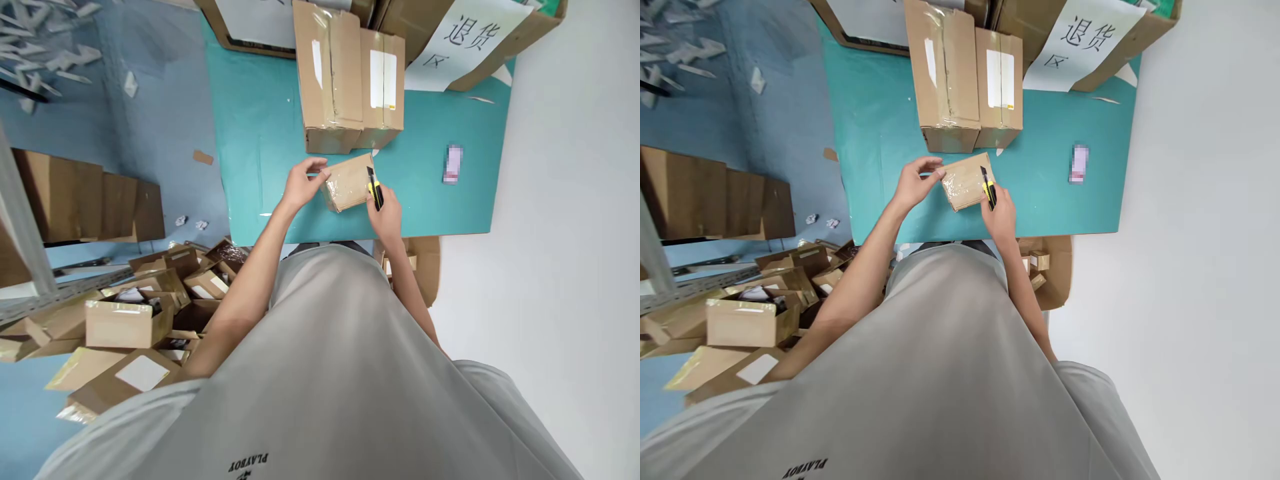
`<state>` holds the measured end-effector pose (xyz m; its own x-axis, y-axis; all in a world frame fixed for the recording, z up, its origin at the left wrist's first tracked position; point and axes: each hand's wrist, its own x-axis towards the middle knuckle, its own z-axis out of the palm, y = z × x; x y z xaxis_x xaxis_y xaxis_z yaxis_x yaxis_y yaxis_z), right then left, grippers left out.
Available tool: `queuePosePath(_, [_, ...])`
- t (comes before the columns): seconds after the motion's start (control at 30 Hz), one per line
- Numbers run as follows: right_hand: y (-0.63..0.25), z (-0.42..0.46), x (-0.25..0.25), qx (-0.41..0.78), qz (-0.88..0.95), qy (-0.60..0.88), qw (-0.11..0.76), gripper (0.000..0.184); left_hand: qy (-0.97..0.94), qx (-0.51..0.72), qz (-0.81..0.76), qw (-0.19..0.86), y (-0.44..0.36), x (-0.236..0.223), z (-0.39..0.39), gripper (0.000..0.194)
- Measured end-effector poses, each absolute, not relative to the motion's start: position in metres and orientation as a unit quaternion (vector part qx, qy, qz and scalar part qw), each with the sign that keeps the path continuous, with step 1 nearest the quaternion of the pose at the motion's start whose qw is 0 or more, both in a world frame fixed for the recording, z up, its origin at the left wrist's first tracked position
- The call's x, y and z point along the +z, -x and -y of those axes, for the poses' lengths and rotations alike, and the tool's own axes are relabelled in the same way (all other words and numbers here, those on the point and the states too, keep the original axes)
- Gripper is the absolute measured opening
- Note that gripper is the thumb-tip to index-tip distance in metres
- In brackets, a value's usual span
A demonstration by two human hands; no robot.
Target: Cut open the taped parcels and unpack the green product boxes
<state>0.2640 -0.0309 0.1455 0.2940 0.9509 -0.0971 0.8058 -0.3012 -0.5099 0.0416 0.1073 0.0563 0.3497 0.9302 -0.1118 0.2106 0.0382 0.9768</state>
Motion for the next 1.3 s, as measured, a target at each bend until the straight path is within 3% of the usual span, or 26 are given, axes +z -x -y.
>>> queuePosePath(0.1, [-0.241,0.034,0.163,0.232,0.589,0.759,0.152,0.055,-0.611,0.323,-0.462,0.556,-0.049,0.056,-0.115,0.04])
queuePosePath(0.27, [-0.201,0.023,0.192,0.29,0.588,0.755,-0.027,0.06,-0.614,0.304,-0.464,0.561,-0.047,0.054,-0.122,0.039])
queuePosePath(0.37, [-0.186,0.014,0.204,0.285,0.579,0.759,-0.09,0.06,-0.619,0.289,-0.461,0.566,-0.044,0.056,-0.126,0.043])
queuePosePath(0.5, [-0.179,0.007,0.21,0.281,0.575,0.762,-0.103,0.058,-0.62,0.288,-0.455,0.57,-0.043,0.057,-0.126,0.042])
queuePosePath(0.83, [-0.161,-0.008,0.205,0.264,0.561,0.773,-0.133,0.051,-0.611,0.294,-0.473,0.563,-0.048,0.053,-0.123,0.018])
queuePosePath(1.13, [-0.14,-0.004,0.208,0.258,0.538,0.788,-0.149,0.041,-0.614,0.291,-0.506,0.531,-0.05,0.06,-0.111,0.015])
queuePosePath(1.3, [-0.144,-0.005,0.206,0.276,0.543,0.785,-0.115,0.04,-0.614,0.294,-0.515,0.522,-0.048,0.061,-0.109,0.018])
